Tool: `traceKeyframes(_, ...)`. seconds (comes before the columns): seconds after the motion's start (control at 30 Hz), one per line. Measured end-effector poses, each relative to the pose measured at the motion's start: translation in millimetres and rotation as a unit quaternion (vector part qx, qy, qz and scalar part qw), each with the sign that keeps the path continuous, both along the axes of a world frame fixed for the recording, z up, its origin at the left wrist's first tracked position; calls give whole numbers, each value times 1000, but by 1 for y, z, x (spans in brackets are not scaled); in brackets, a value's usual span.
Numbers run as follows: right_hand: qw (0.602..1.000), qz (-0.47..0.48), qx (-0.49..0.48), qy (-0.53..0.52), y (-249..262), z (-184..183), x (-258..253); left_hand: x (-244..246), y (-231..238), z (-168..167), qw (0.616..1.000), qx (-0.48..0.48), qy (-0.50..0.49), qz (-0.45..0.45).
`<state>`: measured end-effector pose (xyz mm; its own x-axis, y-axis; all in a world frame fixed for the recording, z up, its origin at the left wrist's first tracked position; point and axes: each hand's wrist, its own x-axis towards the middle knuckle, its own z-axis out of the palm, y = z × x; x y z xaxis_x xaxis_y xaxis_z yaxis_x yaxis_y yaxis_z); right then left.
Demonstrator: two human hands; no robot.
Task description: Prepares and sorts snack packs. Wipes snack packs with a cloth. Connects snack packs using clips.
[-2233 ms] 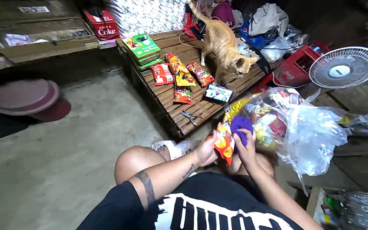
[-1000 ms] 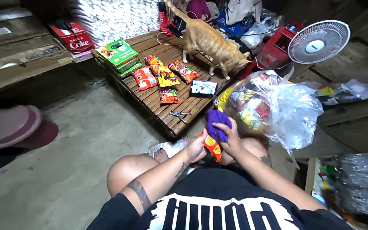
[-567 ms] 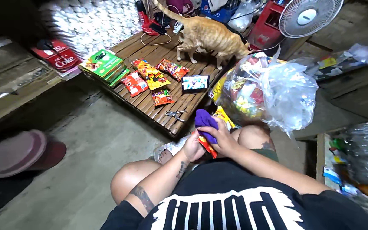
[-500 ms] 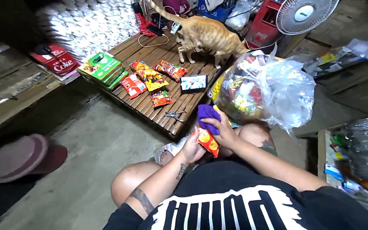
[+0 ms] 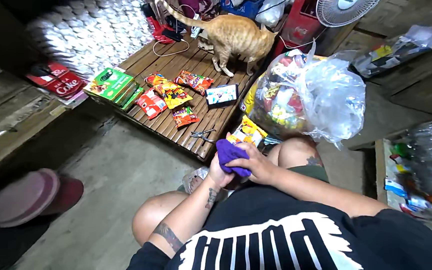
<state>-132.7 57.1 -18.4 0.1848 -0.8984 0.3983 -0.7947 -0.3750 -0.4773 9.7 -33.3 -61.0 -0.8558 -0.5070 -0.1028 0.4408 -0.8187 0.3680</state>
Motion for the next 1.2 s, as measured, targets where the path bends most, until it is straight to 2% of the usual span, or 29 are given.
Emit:
traceKeyframes(0.13, 984, -158, -2, -78, -15, -10, -29, -3, -4, 0, 994, -53, 86, -43)
traceKeyframes(0.23, 938, -307, 60, -151, -24, -8, -51, -3, 0, 4, 992, -50, 94, -69)
traceKeyframes(0.3, 928, -333, 70, -150, -22, -8, -51, -3, 1, 4, 992, -45, 96, -73)
traceKeyframes(0.37, 951, -283, 42, -119, -12, -6, -34, -4, 0, 2, 992, -41, 100, -64)
traceKeyframes(0.43, 980, -186, 0, -67, -1, -7, -13, -4, -2, 0, 994, -39, 91, -44)
traceKeyframes(0.53, 998, -58, -12, 25, 4, -3, 2, -4, 1, 1, 999, -38, 21, 1)
traceKeyframes(0.63, 998, -69, -8, -6, -4, -6, -13, -3, -2, 0, 996, -68, 55, -25)
traceKeyframes(0.7, 987, -143, 8, -67, -10, -10, -29, -3, -2, -1, 992, -73, 87, -56)
traceKeyframes(0.8, 941, -293, 70, -152, -19, -13, -52, -2, 1, 1, 988, -74, 100, -97)
traceKeyframes(0.87, 924, -333, 110, -150, -19, -11, -57, -3, 3, 1, 986, -70, 107, -106)
traceKeyframes(0.93, 945, -293, 100, -107, -9, -5, -42, -4, 2, 0, 988, -62, 101, -100)
traceKeyframes(1.03, 988, -150, 30, -25, 5, 0, -11, -4, 0, -4, 994, -47, 80, -60)
traceKeyframes(1.1, 997, -68, 9, 25, 6, -1, -1, -5, 1, -2, 999, -33, 40, -18)
traceKeyframes(1.2, 998, -62, 14, 15, 1, -5, -9, -5, -1, -1, 998, -22, 49, -16)
